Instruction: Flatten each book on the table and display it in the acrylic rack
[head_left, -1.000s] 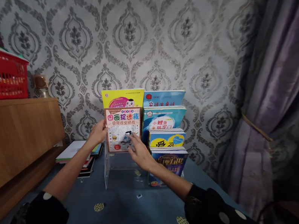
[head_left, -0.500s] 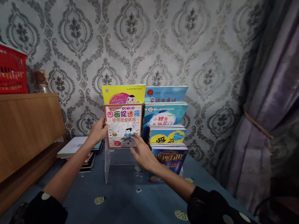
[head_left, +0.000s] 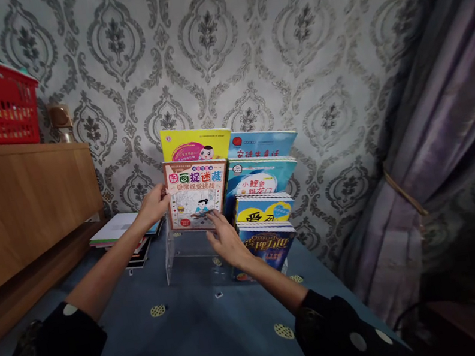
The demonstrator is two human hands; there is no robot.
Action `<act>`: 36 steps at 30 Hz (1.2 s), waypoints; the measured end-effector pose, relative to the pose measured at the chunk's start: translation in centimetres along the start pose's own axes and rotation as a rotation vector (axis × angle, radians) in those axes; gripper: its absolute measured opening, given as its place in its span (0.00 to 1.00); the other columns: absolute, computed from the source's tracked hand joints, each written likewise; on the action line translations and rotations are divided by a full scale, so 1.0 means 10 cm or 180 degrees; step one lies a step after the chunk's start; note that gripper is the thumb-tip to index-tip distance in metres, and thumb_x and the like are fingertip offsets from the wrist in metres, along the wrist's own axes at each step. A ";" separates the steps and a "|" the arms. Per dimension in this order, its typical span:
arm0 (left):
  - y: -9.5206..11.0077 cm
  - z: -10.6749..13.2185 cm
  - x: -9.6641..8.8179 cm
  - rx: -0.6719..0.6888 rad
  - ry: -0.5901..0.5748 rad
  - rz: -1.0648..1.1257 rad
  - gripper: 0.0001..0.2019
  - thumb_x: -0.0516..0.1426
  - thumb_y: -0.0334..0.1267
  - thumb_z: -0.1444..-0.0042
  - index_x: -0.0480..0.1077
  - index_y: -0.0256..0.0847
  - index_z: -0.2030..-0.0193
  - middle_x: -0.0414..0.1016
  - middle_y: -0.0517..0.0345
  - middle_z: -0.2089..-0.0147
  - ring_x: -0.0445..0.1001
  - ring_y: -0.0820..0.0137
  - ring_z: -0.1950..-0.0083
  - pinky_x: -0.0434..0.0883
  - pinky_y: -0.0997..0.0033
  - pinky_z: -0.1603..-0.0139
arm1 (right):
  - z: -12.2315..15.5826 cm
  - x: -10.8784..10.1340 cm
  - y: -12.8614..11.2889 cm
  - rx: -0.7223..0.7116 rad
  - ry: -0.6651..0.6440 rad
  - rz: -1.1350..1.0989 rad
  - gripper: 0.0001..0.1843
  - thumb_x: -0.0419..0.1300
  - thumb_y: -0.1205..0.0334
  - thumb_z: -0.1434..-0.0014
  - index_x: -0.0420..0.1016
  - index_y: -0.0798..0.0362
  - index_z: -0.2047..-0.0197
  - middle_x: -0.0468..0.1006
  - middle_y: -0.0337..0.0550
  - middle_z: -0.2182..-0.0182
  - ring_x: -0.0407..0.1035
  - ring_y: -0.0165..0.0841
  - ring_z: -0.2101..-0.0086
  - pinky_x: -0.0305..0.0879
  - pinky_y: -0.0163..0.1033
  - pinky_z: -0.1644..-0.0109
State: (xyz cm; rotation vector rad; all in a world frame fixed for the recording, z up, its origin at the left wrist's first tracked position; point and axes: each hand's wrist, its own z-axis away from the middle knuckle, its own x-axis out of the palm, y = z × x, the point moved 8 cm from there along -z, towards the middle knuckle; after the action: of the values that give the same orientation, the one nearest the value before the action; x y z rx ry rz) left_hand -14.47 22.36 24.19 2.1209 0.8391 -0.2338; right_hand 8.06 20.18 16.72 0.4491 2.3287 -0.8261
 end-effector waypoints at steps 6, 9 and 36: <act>0.02 0.03 -0.03 0.0065 0.0029 -0.0154 0.07 0.54 0.38 0.47 0.67 0.39 0.63 0.77 0.53 0.62 0.76 0.61 0.58 0.71 0.60 0.53 | -0.03 0.00 0.00 0.0050 0.0049 -0.0015 0.28 0.55 0.66 0.40 0.65 0.58 0.36 0.61 0.58 0.34 0.53 0.45 0.33 0.52 0.54 0.30; 0.02 0.06 -0.03 0.0068 -0.0025 -0.0168 0.09 0.53 0.38 0.45 0.68 0.38 0.60 0.77 0.52 0.60 0.76 0.63 0.58 0.73 0.62 0.55 | -0.02 0.01 -0.01 0.0084 0.0021 -0.0002 0.28 0.55 0.67 0.40 0.65 0.60 0.36 0.61 0.61 0.34 0.54 0.47 0.34 0.51 0.55 0.30; -1.97 0.89 -0.61 -0.1473 -0.0819 -0.2805 0.21 0.48 0.38 0.39 0.69 0.37 0.42 0.72 0.40 0.39 0.61 0.50 0.31 0.61 0.48 0.37 | 1.55 0.53 0.37 0.0430 -0.0464 -0.0333 0.25 0.50 0.58 0.34 0.66 0.51 0.35 0.62 0.52 0.33 0.61 0.43 0.36 0.65 0.53 0.37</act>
State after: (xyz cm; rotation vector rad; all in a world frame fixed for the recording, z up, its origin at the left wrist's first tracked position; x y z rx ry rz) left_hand -30.64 21.27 8.59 1.1633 1.4589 -0.6739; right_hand 12.68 13.34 2.15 0.3143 2.1853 -1.0357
